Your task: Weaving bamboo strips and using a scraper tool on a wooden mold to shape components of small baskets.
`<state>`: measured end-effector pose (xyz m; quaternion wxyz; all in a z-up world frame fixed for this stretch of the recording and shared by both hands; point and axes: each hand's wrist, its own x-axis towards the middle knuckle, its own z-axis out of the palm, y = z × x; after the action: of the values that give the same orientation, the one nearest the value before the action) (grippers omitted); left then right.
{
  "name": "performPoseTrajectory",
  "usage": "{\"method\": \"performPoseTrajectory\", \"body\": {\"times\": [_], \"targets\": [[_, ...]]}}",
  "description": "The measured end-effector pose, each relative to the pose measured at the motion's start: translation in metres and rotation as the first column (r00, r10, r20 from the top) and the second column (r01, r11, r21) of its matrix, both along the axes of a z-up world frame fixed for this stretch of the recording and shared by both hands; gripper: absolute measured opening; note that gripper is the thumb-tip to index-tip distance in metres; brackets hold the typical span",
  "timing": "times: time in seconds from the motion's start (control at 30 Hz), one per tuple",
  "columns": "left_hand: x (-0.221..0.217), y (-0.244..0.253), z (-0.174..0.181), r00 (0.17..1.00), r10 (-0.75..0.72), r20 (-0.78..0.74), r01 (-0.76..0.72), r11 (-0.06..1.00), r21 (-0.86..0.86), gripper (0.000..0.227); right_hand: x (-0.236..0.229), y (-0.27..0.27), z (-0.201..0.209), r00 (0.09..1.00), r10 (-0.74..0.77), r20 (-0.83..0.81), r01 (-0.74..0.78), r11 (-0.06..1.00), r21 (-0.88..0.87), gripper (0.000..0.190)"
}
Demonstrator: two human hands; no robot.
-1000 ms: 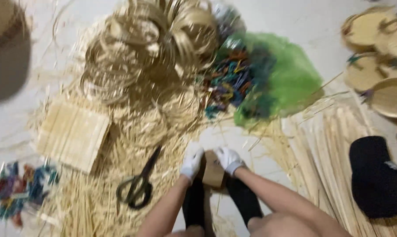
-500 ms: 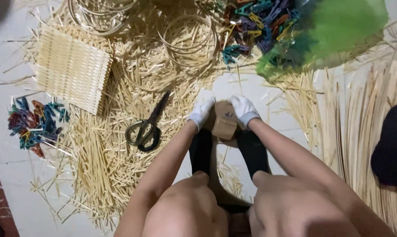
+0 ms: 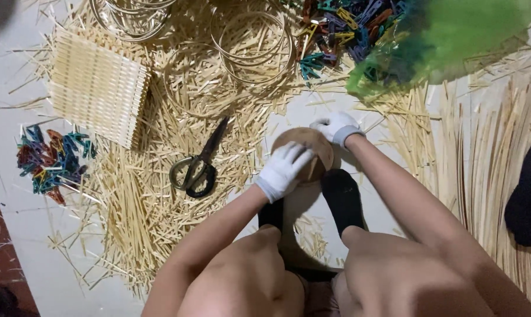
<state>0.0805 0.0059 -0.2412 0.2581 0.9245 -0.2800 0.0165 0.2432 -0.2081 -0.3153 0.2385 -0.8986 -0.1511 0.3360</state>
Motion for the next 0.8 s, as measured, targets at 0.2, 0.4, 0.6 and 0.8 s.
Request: {"method": "performPoseTrajectory", "body": {"times": [0.2, 0.4, 0.6, 0.8], "targets": [[-0.013, 0.059, 0.020, 0.705, 0.699, 0.121, -0.690, 0.715, -0.114, 0.076, -0.017, 0.008, 0.036, 0.999, -0.047, 0.024, 0.048, 0.997, -0.063, 0.034], [-0.018, 0.124, 0.040, 0.060, 0.994, -0.087, -0.939, 0.085, 0.333, 0.090, -0.016, 0.032, 0.059, 0.992, -0.072, 0.105, 0.064, 0.995, 0.081, 0.034], [0.019, 0.082, -0.032, 0.719, 0.595, -0.360, -0.638, 0.770, -0.002, 0.043, 0.000, 0.060, 0.071, 0.970, 0.172, 0.174, -0.187, 0.979, 0.076, 0.031], [0.046, 0.054, -0.076, 0.494, 0.360, -0.791, -0.682, 0.725, -0.096, 0.023, -0.007, 0.069, 0.061, 0.977, 0.211, 0.041, -0.209, 0.977, -0.041, 0.028]]}}
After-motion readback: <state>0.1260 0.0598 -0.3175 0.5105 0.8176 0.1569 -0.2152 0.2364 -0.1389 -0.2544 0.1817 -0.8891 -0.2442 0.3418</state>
